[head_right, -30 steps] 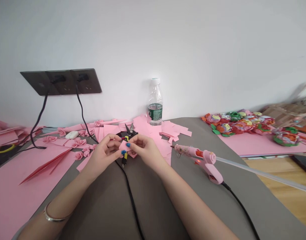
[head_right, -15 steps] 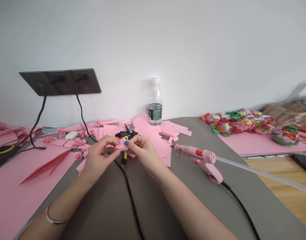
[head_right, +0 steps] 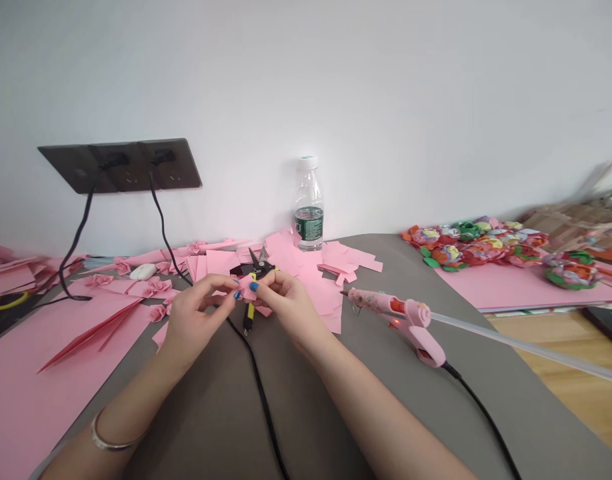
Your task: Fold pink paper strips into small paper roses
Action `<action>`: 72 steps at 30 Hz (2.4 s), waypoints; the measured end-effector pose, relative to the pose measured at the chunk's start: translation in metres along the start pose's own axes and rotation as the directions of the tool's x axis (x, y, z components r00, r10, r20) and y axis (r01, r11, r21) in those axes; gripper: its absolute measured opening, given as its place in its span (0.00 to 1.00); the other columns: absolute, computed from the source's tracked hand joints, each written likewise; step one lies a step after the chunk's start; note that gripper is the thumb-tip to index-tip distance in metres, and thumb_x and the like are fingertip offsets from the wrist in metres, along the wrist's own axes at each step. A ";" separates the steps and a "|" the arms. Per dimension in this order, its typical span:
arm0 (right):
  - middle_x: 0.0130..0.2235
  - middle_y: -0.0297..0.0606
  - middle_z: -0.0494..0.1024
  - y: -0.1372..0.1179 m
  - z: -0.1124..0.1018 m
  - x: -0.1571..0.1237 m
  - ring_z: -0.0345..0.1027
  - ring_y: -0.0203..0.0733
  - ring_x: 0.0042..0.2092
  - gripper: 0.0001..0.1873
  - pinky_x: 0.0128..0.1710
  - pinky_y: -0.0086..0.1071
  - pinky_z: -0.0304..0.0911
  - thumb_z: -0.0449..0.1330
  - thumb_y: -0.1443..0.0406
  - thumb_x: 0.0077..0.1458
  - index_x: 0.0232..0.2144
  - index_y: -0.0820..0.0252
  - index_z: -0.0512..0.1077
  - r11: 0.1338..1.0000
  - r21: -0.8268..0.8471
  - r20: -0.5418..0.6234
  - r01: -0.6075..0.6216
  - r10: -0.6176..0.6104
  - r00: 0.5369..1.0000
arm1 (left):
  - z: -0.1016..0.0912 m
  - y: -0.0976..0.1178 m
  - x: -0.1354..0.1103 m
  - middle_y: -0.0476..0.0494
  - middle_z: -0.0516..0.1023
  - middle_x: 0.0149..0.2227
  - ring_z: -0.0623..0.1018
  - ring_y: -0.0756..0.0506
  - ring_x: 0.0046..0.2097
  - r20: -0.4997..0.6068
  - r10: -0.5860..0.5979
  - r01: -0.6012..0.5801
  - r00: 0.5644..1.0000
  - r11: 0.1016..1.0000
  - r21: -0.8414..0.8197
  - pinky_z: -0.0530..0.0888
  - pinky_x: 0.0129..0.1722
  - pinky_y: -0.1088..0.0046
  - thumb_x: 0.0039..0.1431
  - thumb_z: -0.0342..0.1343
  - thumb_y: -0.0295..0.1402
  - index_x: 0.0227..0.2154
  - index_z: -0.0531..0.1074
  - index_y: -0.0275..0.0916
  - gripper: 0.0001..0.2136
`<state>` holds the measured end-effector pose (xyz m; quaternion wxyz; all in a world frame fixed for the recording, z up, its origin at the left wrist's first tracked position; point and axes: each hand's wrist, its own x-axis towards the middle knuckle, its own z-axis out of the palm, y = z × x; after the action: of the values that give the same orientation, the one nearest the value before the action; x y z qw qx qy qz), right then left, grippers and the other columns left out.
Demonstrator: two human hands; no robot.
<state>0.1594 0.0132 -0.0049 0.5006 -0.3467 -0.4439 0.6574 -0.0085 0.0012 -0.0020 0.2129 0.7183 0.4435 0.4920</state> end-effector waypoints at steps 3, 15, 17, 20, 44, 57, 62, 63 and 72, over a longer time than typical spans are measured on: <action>0.27 0.32 0.73 0.001 0.000 0.000 0.64 0.33 0.29 0.21 0.30 0.29 0.59 0.71 0.54 0.44 0.22 0.60 0.65 1.000 0.025 0.008 0.005 -0.005 1.000 | 0.002 0.001 0.000 0.47 0.78 0.36 0.78 0.49 0.37 0.005 -0.035 0.036 0.999 0.995 -0.093 0.78 0.34 0.77 0.59 0.57 0.30 0.34 0.74 0.41 0.02; 0.27 0.34 0.73 0.004 0.004 -0.001 0.64 0.34 0.29 0.19 0.28 0.29 0.55 0.70 0.54 0.46 0.23 0.60 0.67 0.998 0.063 0.057 0.019 -0.022 0.998 | 0.004 -0.002 0.002 0.48 0.80 0.32 0.80 0.48 0.34 -0.063 -0.281 0.229 0.958 0.877 -0.421 0.78 0.33 0.76 0.52 0.64 0.32 0.33 0.74 0.40 0.06; 0.28 0.34 0.75 0.005 0.004 -0.001 0.67 0.35 0.30 0.18 0.28 0.29 0.56 0.70 0.55 0.46 0.25 0.60 0.68 0.996 0.092 0.047 0.018 -0.023 0.999 | 0.005 -0.003 0.002 0.48 0.80 0.32 0.80 0.49 0.36 -0.040 -0.315 0.256 0.948 0.834 -0.488 0.78 0.35 0.76 0.51 0.66 0.32 0.34 0.74 0.40 0.08; 0.30 0.34 0.76 0.005 0.005 -0.001 0.70 0.36 0.32 0.16 0.30 0.28 0.59 0.71 0.57 0.45 0.29 0.60 0.71 0.995 0.088 0.025 0.037 -0.039 0.999 | 0.006 -0.004 0.002 0.47 0.81 0.34 0.81 0.48 0.38 -0.007 -0.360 0.300 0.933 0.787 -0.538 0.78 0.39 0.74 0.50 0.67 0.32 0.35 0.74 0.39 0.10; 0.28 0.33 0.76 0.002 0.006 -0.002 0.70 0.35 0.31 0.17 0.27 0.28 0.58 0.72 0.57 0.43 0.28 0.60 0.72 0.995 0.103 -0.012 0.002 0.000 1.000 | 0.002 -0.005 0.003 0.45 0.79 0.36 0.77 0.47 0.38 0.071 -0.251 0.256 0.965 0.862 -0.438 0.74 0.42 0.72 0.54 0.63 0.30 0.28 0.76 0.38 0.03; 0.28 0.34 0.77 0.001 0.004 -0.001 0.69 0.34 0.30 0.16 0.27 0.27 0.59 0.71 0.57 0.45 0.28 0.61 0.72 0.999 0.031 0.018 0.037 -0.038 0.999 | 0.006 0.001 0.006 0.51 0.74 0.29 0.74 0.53 0.32 0.138 -0.438 0.414 0.888 0.633 -0.654 0.72 0.34 0.80 0.47 0.69 0.31 0.28 0.73 0.36 0.10; 0.29 0.34 0.76 -0.002 -0.001 -0.001 0.69 0.34 0.30 0.16 0.28 0.28 0.61 0.69 0.55 0.47 0.27 0.62 0.72 0.992 -0.102 0.046 0.079 -0.074 0.996 | 0.005 0.003 0.006 0.49 0.76 0.31 0.74 0.53 0.32 0.210 -0.466 0.484 0.859 0.612 -0.625 0.72 0.34 0.78 0.47 0.68 0.33 0.31 0.77 0.36 0.09; 0.28 0.34 0.76 -0.003 -0.001 0.000 0.69 0.34 0.30 0.17 0.28 0.28 0.61 0.69 0.54 0.47 0.27 0.62 0.72 0.988 -0.128 0.055 0.085 -0.078 0.995 | 0.006 0.003 0.006 0.48 0.76 0.32 0.74 0.52 0.32 0.223 -0.465 0.495 0.857 0.616 -0.613 0.72 0.34 0.77 0.48 0.68 0.33 0.33 0.78 0.36 0.10; 0.27 0.34 0.75 -0.002 -0.003 0.001 0.68 0.34 0.28 0.18 0.27 0.28 0.61 0.69 0.54 0.46 0.27 0.62 0.71 0.980 -0.189 0.059 0.059 -0.049 0.997 | 0.007 0.002 0.004 0.47 0.77 0.34 0.75 0.51 0.34 0.271 -0.421 0.497 0.866 0.656 -0.569 0.73 0.35 0.76 0.52 0.66 0.34 0.34 0.78 0.37 0.08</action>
<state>0.1622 0.0150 -0.0044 0.4706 -0.3630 -0.5272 0.6073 -0.0015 0.0043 -0.0016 0.5794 0.4984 0.4101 0.4977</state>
